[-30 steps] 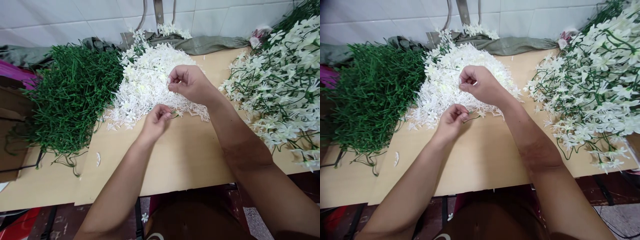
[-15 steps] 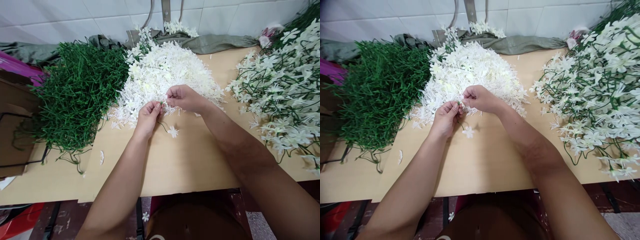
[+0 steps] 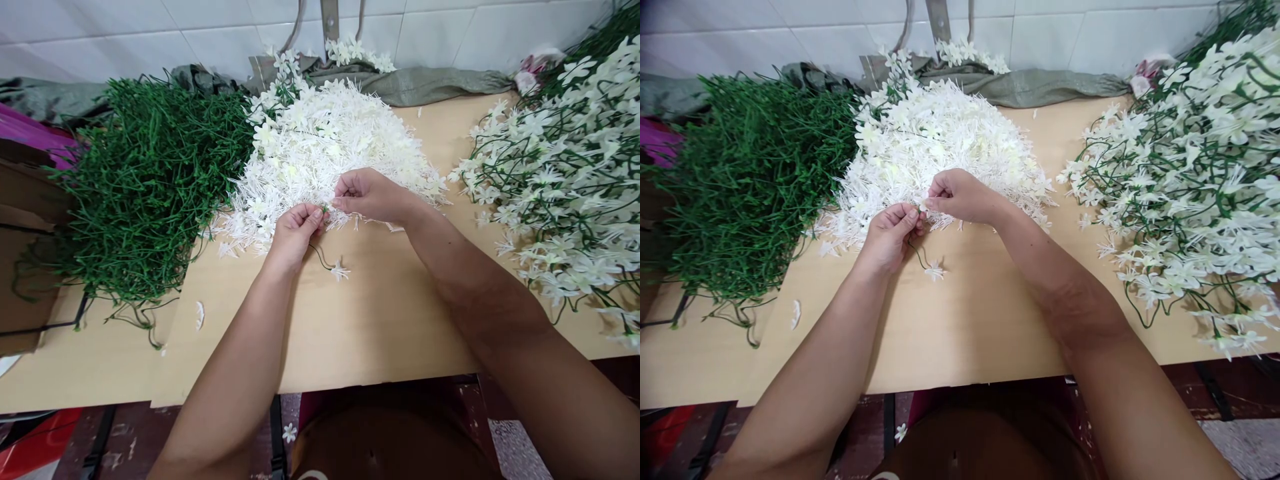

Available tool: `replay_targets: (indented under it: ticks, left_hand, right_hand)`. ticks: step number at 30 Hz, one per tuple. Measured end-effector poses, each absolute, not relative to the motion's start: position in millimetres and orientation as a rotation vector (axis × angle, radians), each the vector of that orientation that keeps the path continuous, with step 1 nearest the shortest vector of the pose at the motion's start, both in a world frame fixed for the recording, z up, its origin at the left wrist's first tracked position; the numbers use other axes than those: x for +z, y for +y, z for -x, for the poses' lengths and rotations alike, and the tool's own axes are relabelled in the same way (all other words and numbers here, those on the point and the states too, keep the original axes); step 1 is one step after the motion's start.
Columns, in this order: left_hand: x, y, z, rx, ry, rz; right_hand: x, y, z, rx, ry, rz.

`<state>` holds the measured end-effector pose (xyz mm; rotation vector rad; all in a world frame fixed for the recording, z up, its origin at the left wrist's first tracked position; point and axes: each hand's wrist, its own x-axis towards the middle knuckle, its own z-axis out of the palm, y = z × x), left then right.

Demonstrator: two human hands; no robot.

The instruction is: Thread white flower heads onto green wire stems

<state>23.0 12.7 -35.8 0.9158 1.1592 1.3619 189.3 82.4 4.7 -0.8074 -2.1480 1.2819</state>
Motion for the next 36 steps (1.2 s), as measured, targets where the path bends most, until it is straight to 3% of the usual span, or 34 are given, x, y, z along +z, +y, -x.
replay_targets:
  ticks: [19, 27, 33, 36]
  left_hand:
    - [-37, 13, -22, 1.332, 1.213, -0.945]
    - [-37, 14, -18, 1.334, 1.175, -0.917]
    - [-37, 13, -16, 1.299, 1.154, -0.927]
    - [-38, 13, -16, 1.284, 1.153, -0.928]
  right_hand:
    - [9, 64, -179, 0.891, -2.275, 0.939]
    - [-4, 67, -170, 1.116, -2.1, 0.991]
    - [-15, 68, -170, 1.588, -1.826, 0.919]
    - [-21, 70, -171, 1.65, -1.765, 0.893]
